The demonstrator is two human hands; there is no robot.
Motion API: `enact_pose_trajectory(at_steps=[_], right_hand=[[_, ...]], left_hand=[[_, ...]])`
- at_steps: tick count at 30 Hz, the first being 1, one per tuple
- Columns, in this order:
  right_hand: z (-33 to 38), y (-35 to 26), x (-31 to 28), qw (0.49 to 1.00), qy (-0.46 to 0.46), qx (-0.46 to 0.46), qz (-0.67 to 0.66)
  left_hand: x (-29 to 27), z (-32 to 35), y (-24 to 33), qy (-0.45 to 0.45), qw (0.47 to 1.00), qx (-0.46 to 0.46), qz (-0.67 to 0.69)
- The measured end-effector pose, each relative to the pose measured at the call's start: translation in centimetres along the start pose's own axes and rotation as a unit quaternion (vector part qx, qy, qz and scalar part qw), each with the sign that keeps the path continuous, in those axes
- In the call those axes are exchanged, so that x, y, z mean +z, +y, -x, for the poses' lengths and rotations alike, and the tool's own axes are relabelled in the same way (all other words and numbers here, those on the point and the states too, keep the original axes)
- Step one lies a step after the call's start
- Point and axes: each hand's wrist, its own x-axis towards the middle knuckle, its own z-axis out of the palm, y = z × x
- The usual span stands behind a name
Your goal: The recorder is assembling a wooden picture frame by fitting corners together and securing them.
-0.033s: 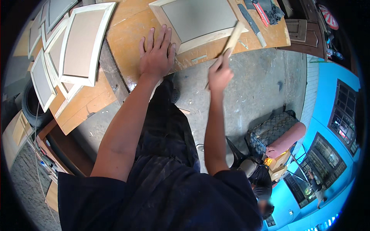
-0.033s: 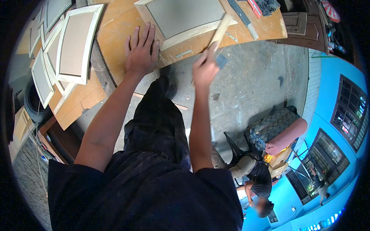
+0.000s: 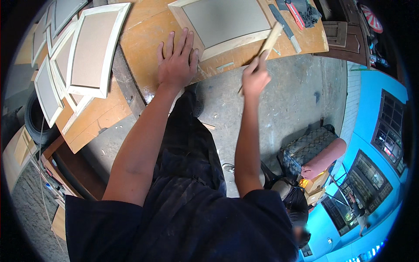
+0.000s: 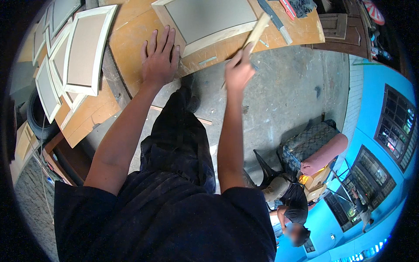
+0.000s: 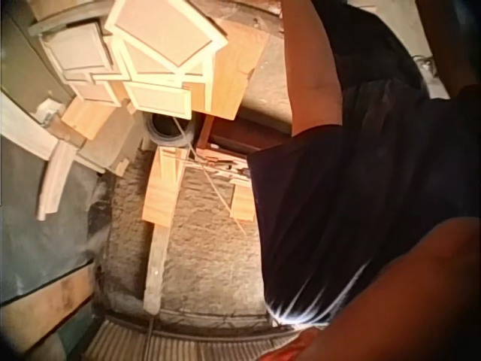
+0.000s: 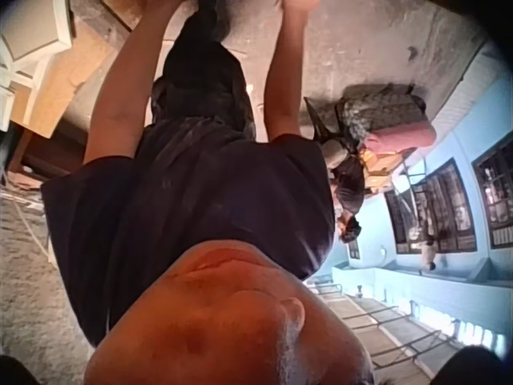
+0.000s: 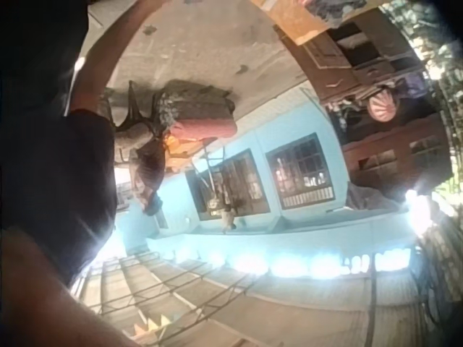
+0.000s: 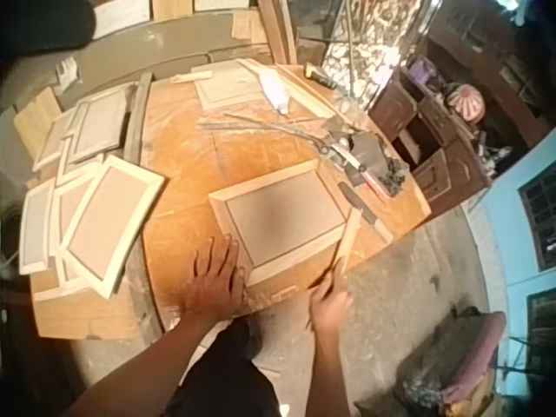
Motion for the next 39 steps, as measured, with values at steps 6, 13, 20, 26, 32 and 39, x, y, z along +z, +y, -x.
enact_pose_trajectory(at_steps=[6, 13, 20, 26, 32, 39], right_hand=[[3.5, -1.1, 0.6, 1.000, 0.000, 0.001, -0.029], [-1.2, 0.7, -0.3, 0.999, -0.026, 0.013, 0.043], [4.2, -0.8, -0.1, 0.999, -0.007, -0.015, -0.035], [-1.8, 0.9, -0.4, 1.000, 0.002, -0.017, -0.003], [3.7, -0.3, 0.1, 0.999, 0.008, 0.017, -0.040], [-1.9, 1.4, -0.4, 1.000, 0.007, 0.005, 0.006]], left_hand=[[0.2, 0.0, -0.1, 0.025, 1.000, -0.005, 0.010], [0.2, -0.2, 0.2, 0.013, 1.000, -0.001, 0.003], [-0.1, 0.0, 0.0, 0.005, 1.000, -0.005, -0.006], [0.1, -0.2, 0.3, 0.008, 1.000, -0.002, 0.011], [-0.2, 0.1, -0.2, 0.007, 1.000, -0.005, -0.002], [0.2, -0.1, 0.2, 0.010, 1.000, 0.000, 0.006]])
